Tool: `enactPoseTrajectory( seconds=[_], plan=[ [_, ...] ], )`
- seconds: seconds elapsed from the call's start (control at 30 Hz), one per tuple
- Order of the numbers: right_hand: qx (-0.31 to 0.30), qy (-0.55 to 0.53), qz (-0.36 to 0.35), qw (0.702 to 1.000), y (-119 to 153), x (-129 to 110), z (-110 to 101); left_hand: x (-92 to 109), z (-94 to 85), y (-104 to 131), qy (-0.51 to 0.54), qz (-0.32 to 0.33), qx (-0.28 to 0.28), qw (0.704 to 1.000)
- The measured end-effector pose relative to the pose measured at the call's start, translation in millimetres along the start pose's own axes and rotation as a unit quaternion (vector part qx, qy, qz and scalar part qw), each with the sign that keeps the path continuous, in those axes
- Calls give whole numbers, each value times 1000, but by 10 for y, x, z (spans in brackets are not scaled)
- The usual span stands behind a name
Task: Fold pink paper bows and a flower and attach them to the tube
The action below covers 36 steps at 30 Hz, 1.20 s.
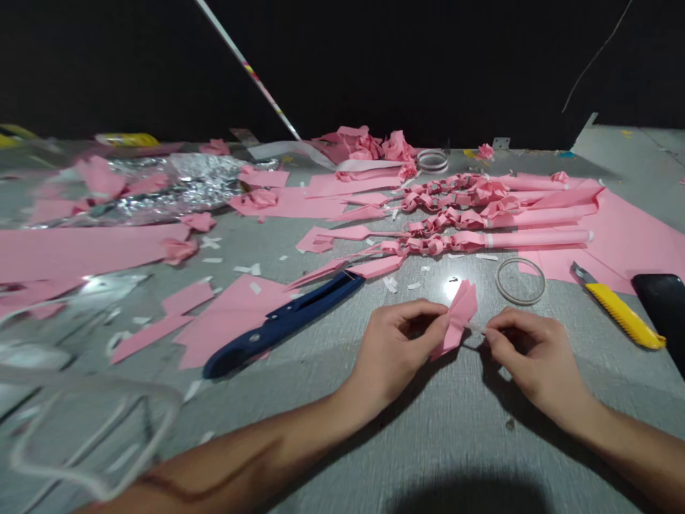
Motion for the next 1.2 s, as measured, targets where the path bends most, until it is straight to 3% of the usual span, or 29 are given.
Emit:
enactPoseTrajectory(
  seconds=[0.63,1.2],
  plan=[
    [13,0,7,1000,9,13,-16,-60,-23,-25,60,-62,14,996],
    [27,-6,27,999,18,27,-37,-101,-30,-25,61,-77,23,995]
  ],
)
Point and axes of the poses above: each hand's wrist, its own y-axis away from the middle knuckle, its own z-axis out of the palm, x = y × z, the point moved 7 cm from there along -y, towards the middle knuckle, and after that the axes turned 12 degrees about -z, right-handed, at the moved point
